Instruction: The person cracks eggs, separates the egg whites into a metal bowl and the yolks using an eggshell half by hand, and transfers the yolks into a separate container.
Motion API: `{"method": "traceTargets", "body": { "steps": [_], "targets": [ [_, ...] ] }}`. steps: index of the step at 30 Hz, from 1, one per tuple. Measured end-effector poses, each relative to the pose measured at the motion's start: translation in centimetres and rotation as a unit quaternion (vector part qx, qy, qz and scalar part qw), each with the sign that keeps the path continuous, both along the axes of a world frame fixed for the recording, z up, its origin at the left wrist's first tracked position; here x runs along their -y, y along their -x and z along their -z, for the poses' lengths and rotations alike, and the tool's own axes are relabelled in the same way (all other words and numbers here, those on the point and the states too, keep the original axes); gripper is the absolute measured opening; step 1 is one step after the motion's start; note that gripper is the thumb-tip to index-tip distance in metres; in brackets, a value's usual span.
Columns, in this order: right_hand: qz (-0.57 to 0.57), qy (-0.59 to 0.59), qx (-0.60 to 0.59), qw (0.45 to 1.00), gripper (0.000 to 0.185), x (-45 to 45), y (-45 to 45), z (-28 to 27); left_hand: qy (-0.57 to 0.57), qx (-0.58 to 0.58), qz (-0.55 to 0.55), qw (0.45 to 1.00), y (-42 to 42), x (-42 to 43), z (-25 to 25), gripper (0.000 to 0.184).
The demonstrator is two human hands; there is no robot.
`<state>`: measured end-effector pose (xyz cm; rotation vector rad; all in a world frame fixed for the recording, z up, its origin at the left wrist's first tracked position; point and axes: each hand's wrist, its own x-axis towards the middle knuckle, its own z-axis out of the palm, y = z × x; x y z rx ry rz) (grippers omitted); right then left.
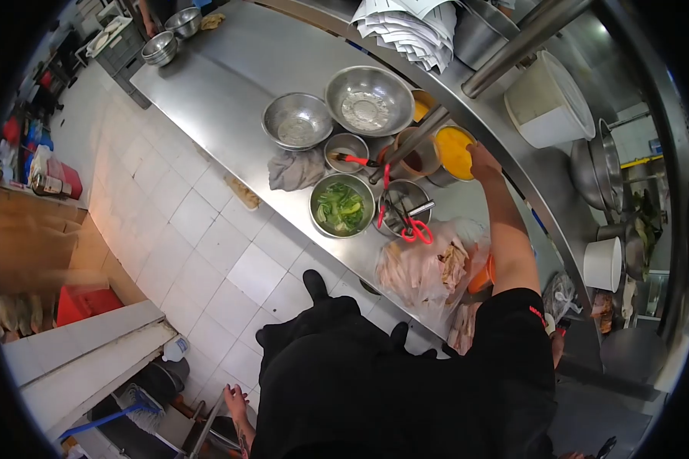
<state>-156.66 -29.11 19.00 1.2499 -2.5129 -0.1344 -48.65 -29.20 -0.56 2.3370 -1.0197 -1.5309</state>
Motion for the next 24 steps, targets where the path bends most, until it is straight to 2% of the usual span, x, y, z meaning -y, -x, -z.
{"method": "traceTargets", "body": {
  "steps": [2, 4, 5, 6, 7, 8, 10, 12, 13, 14, 15, 17, 18, 19, 21, 22, 23, 24],
  "targets": [
    [-0.027, 0.028, -0.027, 0.999, 0.052, -0.1, 0.3, 0.6, 0.007, 0.003, -0.01, 1.0, -0.9, 0.3, 0.0, 0.07],
    [0.189, 0.076, 0.065, 0.977, 0.053, -0.2, -1.1, 0.2, 0.014, 0.003, -0.021, 1.0, -1.3, 0.5, 0.2, 0.069],
    [0.185, 0.079, 0.063, 0.978, 0.053, -0.4, -2.0, 0.1, 0.029, 0.0, -0.033, 0.999, -1.6, 0.5, 0.5, 0.069],
    [0.237, 0.254, 0.184, 0.919, 0.052, -0.8, -2.3, 1.1, 0.044, -0.002, -0.047, 0.998, -1.8, 0.5, 0.5, 0.068],
    [0.276, 0.415, 0.3, 0.813, 0.051, -0.9, -3.2, 1.4, 0.048, -0.002, -0.055, 0.997, -1.6, 0.3, 0.1, 0.068],
    [0.267, 0.415, 0.307, 0.814, 0.051, -1.0, -4.3, 1.7, 0.065, -0.009, -0.045, 0.997, -1.4, 0.0, -0.2, 0.067],
    [0.28, 0.612, 0.385, 0.632, 0.052, -1.2, -8.1, 1.6, 0.085, -0.013, -0.052, 0.995, -1.6, -1.0, -0.8, 0.067],
    [0.156, 0.663, 0.388, 0.621, 0.05, -2.1, -9.5, 3.9, 0.126, -0.04, -0.052, 0.99, -2.5, -3.3, -0.2, 0.066],
    [0.165, 0.649, 0.377, 0.64, 0.047, -1.6, -11.6, 3.6, 0.135, -0.046, -0.062, 0.988, -2.8, -4.8, -0.3, 0.065],
    [0.058, 0.528, 0.149, 0.834, 0.048, -2.4, -11.1, 6.6, 0.143, -0.048, -0.08, 0.985, -3.2, -6.6, -0.6, 0.063],
    [0.043, 0.547, 0.328, 0.769, 0.052, -0.9, -18.1, 2.7, 0.149, -0.054, -0.099, 0.982, -3.9, -8.9, -0.6, 0.063],
    [-0.086, 0.591, 0.399, 0.696, 0.054, 1.9, -29.4, 1.7, 0.162, -0.059, -0.152, 0.973, -5.5, -13.9, -0.6, 0.061],
    [-0.043, 0.538, 0.45, 0.712, 0.055, 3.4, -36.8, -0.5, 0.166, -0.066, -0.178, 0.968, -6.5, -15.9, -0.3, 0.059],
    [-0.134, 0.521, 0.462, 0.705, 0.056, 5.2, -41.1, 1.0, 0.183, -0.038, -0.19, 0.964, -7.6, -18.7, 0.1, 0.058],
    [-0.193, 0.405, 0.496, 0.744, 0.056, 8.4, -49.9, 4.3, 0.201, -0.001, -0.246, 0.948, -10.1, -24.1, 1.6, 0.056],
    [-0.238, 0.373, 0.553, 0.705, 0.057, 10.2, -55.4, 5.8, 0.219, 0.031, -0.249, 0.943, -11.1, -26.5, 1.9, 0.054],
    [-0.248, 0.316, 0.6, 0.692, 0.057, 11.2, -62.4, 5.5, 0.236, 0.062, -0.246, 0.938, -11.9, -28.8, 2.4, 0.053],
    [-0.311, 0.26, 0.612, 0.679, 0.056, 13.2, -66.8, 7.9, 0.236, 0.068, -0.279, 0.928, -12.6, -30.8, 2.5, 0.053]
  ]
}}
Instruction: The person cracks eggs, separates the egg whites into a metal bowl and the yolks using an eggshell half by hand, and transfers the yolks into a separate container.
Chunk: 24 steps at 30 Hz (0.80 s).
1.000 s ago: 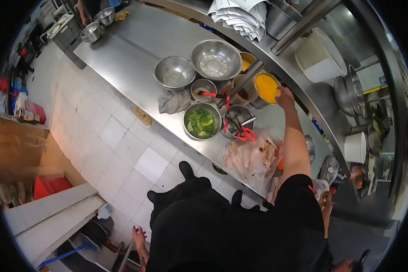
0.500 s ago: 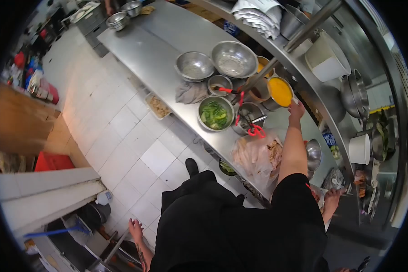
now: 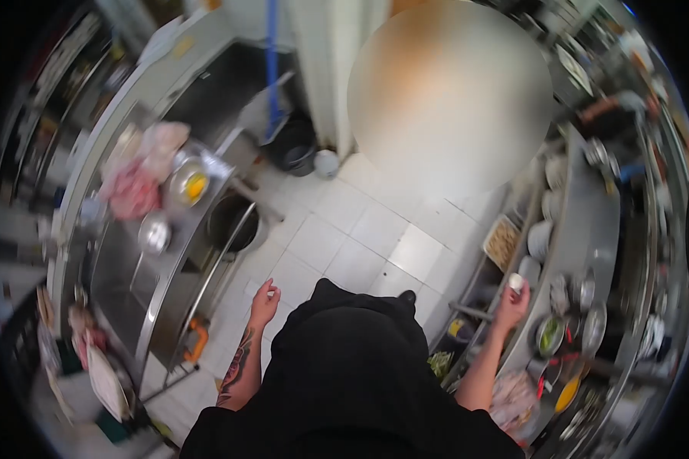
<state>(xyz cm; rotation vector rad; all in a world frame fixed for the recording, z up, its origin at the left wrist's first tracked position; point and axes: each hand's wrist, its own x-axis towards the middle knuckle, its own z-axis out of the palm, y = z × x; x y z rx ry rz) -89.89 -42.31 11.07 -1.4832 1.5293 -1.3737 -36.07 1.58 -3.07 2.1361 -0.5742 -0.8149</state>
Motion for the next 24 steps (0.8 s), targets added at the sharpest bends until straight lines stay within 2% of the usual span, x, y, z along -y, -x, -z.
{"method": "traceTargets", "body": {
  "steps": [2, 4, 6, 10, 17, 19, 21, 24],
  "targets": [
    [-0.138, -0.057, -0.016, 0.989, 0.053, 0.1, -12.1, -1.0, 0.013, 0.002, -0.075, 0.997, -1.3, -3.0, -0.3, 0.052],
    [-0.281, -0.017, -0.08, 0.956, 0.049, -0.5, -23.5, -1.9, 0.022, 0.014, -0.141, 0.99, -2.4, -6.0, -1.3, 0.052],
    [-0.425, 0.013, -0.137, 0.895, 0.051, -2.0, -32.5, -4.1, 0.029, 0.027, -0.199, 0.979, -2.1, -8.3, -2.7, 0.052],
    [-0.573, 0.023, -0.146, 0.807, 0.05, -4.1, -46.0, -5.4, 0.081, 0.011, -0.314, 0.946, -1.2, -10.6, -3.7, 0.05],
    [-0.659, 0.021, -0.118, 0.743, 0.049, -6.1, -61.5, -4.2, 0.069, 0.0, -0.389, 0.919, -0.1, -11.6, -2.7, 0.05],
    [-0.695, 0.034, -0.109, 0.71, 0.049, -6.9, -65.7, -4.0, 0.055, -0.014, -0.407, 0.911, -1.8, -11.3, -2.6, 0.049],
    [-0.714, 0.028, -0.11, 0.69, 0.05, -7.8, -70.0, -4.2, 0.035, 0.033, -0.382, 0.923, -4.3, -10.4, -2.6, 0.046],
    [-0.74, 0.017, -0.116, 0.662, 0.05, -8.2, -76.1, -4.7, 0.043, 0.015, -0.384, 0.922, -10.1, -5.5, -5.4, 0.044]
  ]
}}
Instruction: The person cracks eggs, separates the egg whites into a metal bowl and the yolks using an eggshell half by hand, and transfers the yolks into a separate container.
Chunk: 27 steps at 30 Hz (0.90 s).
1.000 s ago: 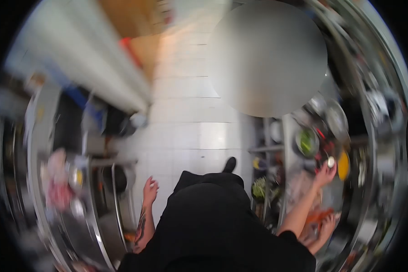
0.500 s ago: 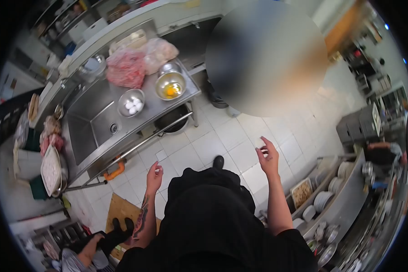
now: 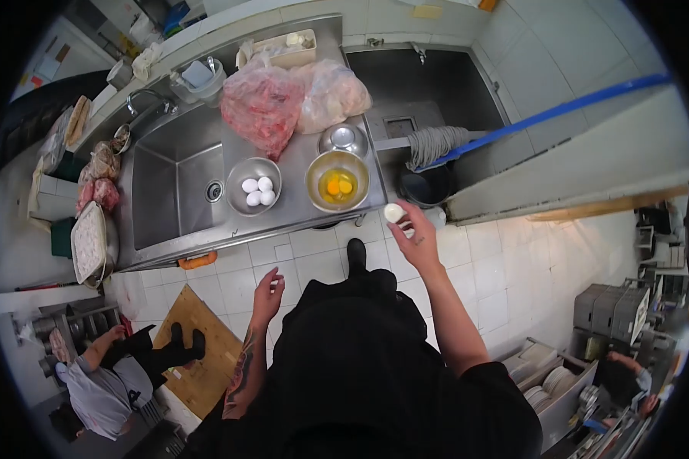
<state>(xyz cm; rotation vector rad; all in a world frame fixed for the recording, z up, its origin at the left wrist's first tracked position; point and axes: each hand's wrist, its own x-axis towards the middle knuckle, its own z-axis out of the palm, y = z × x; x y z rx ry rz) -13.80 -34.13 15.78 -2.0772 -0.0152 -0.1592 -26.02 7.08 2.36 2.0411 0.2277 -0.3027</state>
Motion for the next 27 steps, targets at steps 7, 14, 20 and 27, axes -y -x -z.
{"method": "traceTargets", "body": {
  "steps": [7, 14, 20, 27],
  "targets": [
    [-0.202, 0.123, 0.071, 0.969, 0.049, -2.8, -12.7, 1.0, 0.151, -0.017, -0.016, 0.988, -13.0, 8.4, -3.1, 0.052],
    [-0.364, 0.247, 0.121, 0.89, 0.05, -6.2, -18.1, 2.5, 0.272, -0.092, -0.125, 0.95, -19.3, 12.9, -3.3, 0.051],
    [-0.417, 0.34, 0.062, 0.841, 0.047, -7.5, -19.4, 4.0, 0.264, -0.074, -0.086, 0.958, -20.5, 12.9, -1.9, 0.045],
    [-0.421, 0.37, 0.074, 0.825, 0.046, -8.0, -19.5, 4.2, 0.287, -0.086, -0.1, 0.949, -21.0, 12.7, -2.8, 0.047]
  ]
}}
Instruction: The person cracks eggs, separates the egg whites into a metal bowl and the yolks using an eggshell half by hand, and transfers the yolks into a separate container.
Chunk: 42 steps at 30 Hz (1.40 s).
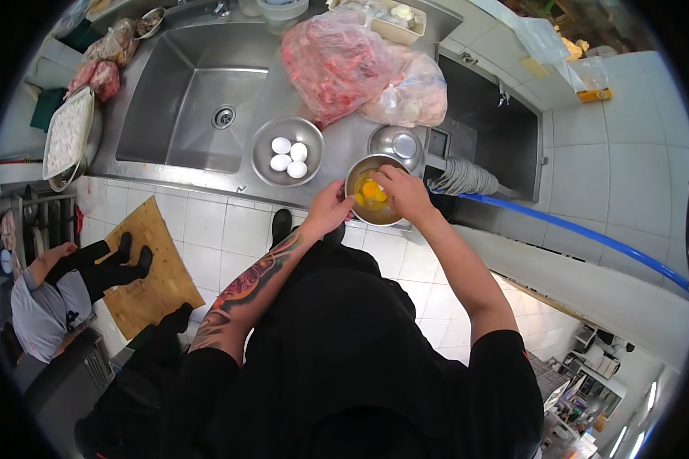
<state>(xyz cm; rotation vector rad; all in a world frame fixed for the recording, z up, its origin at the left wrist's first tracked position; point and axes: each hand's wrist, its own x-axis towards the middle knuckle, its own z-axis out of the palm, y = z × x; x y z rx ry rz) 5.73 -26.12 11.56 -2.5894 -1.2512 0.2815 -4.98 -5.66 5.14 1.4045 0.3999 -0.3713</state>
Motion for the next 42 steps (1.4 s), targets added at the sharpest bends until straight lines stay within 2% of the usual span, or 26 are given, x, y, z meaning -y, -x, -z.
{"method": "traceTargets", "body": {
  "steps": [11, 23, 32, 33, 34, 35, 37, 38, 40, 42],
  "targets": [
    [-0.022, 0.0, -0.005, 1.0, 0.046, -0.3, -0.1, 0.3, 0.017, 0.009, 0.011, 1.0, 0.0, -0.5, -0.1, 0.042],
    [-0.027, -0.05, -0.022, 0.998, 0.044, -0.5, 0.7, 1.2, 0.019, 0.0, -0.009, 1.0, 0.0, -0.3, 0.2, 0.045],
    [-0.016, -0.129, -0.155, 0.979, 0.045, -0.4, 2.1, 1.9, 0.053, -0.02, -0.017, 0.998, -0.1, -0.4, -0.3, 0.045],
    [0.048, -0.137, -0.298, 0.943, 0.044, -0.1, 2.2, 2.1, 0.052, -0.02, -0.018, 0.998, -0.1, -0.5, -0.3, 0.045],
    [0.111, -0.141, -0.434, 0.883, 0.043, 0.2, 2.2, 2.3, 0.052, -0.018, -0.02, 0.998, -0.1, -0.5, -0.4, 0.045],
    [0.11, -0.141, -0.434, 0.883, 0.043, 0.5, 2.1, 2.5, 0.052, -0.017, -0.022, 0.998, -0.1, -0.5, -0.4, 0.045],
    [0.145, -0.174, -0.548, 0.805, 0.045, 1.0, 1.7, 2.2, 0.051, -0.019, -0.021, 0.998, -0.1, -0.5, -0.4, 0.046],
    [0.146, -0.175, -0.546, 0.806, 0.045, 1.3, 1.7, 2.0, 0.051, -0.022, -0.021, 0.998, -0.2, -0.5, -0.4, 0.046],
    [0.153, -0.244, -0.571, 0.769, 0.049, 1.5, 1.7, 0.0, 0.051, -0.018, -0.019, 0.998, -0.1, -0.4, -0.1, 0.047],
    [0.158, -0.279, -0.559, 0.764, 0.049, 1.8, 1.8, -1.8, 0.05, -0.015, -0.016, 0.998, 0.0, -0.4, 0.1, 0.047]
  ]
}}
